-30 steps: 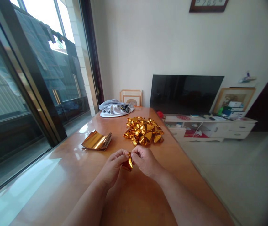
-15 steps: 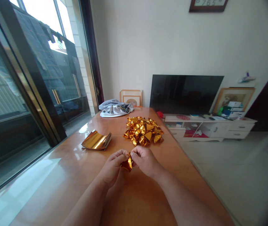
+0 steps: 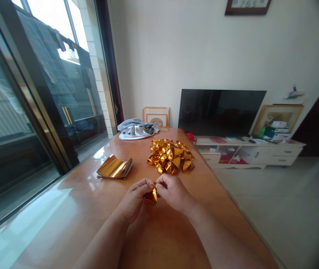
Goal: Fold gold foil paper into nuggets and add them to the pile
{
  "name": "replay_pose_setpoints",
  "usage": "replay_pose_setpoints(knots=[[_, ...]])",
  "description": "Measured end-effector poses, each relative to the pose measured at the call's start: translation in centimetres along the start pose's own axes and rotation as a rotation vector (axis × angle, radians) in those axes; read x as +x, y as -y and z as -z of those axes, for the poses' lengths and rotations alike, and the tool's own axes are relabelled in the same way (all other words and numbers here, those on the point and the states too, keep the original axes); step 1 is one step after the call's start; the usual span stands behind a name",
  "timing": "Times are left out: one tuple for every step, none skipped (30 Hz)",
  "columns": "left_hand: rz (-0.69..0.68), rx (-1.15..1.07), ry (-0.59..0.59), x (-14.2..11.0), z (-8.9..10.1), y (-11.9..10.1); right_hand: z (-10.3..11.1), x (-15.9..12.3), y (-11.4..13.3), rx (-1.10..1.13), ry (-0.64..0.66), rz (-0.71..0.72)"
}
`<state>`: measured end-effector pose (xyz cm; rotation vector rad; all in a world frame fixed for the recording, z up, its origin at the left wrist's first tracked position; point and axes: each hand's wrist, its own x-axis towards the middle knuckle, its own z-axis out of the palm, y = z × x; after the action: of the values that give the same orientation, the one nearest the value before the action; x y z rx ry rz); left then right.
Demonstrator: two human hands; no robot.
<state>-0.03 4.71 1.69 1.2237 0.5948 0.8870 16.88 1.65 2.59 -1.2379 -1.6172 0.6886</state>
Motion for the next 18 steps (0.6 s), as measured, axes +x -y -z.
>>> replay_pose_setpoints(knots=[[0.001,0.003,0.000,0.0,0.0,0.1,0.0,0.0,0.1,-0.077,-0.023,0.030],[0.001,0.006,0.001,0.1,0.1,0.2,0.1,-0.1,0.2,-0.150,-0.044,0.054],[0.000,0.010,0.003,0.1,0.1,0.2,0.1,-0.2,0.3,-0.214,-0.060,0.069],[-0.002,0.015,0.004,0.1,0.1,0.2,0.2,-0.2,0.4,-0.267,-0.071,0.075],[-0.006,0.023,0.005,0.1,0.0,0.2,0.2,-0.3,0.5,-0.308,-0.082,0.076],[-0.011,0.031,0.005,0.1,0.0,0.2,0.3,-0.4,0.7,-0.341,-0.092,0.075],[-0.016,0.039,0.001,0.1,-0.1,0.2,0.3,-0.4,0.9,-0.364,-0.101,0.072],[-0.020,0.046,-0.005,0.1,-0.1,0.1,0.4,-0.5,1.0,-0.377,-0.106,0.068],[-0.023,0.051,-0.013,0.1,-0.2,0.1,0.4,-0.5,1.1,-0.380,-0.109,0.065],[-0.023,0.055,-0.022,0.1,-0.3,0.1,0.4,-0.5,1.2,-0.373,-0.108,0.062],[-0.023,0.056,-0.031,0.1,-0.3,0.1,0.5,-0.6,1.3,-0.358,-0.104,0.061],[-0.022,0.057,-0.040,0.1,-0.4,0.1,0.5,-0.6,1.3,-0.337,-0.098,0.062],[-0.024,0.057,-0.049,0.1,-0.4,0.1,0.5,-0.6,1.2,-0.309,-0.089,0.064],[-0.027,0.056,-0.058,0.1,-0.3,0.1,0.5,-0.6,1.1,-0.278,-0.080,0.065],[-0.030,0.055,-0.067,0.1,-0.3,0.1,0.5,-0.6,1.0,-0.242,-0.068,0.064],[-0.034,0.053,-0.076,0.1,-0.3,0.1,0.5,-0.5,0.9,-0.203,-0.057,0.058],[-0.038,0.053,-0.083,0.2,-0.2,0.2,0.4,-0.5,0.7,-0.164,-0.045,0.048],[-0.041,0.053,-0.086,0.2,-0.2,0.2,0.4,-0.4,0.5,-0.127,-0.036,0.036]])
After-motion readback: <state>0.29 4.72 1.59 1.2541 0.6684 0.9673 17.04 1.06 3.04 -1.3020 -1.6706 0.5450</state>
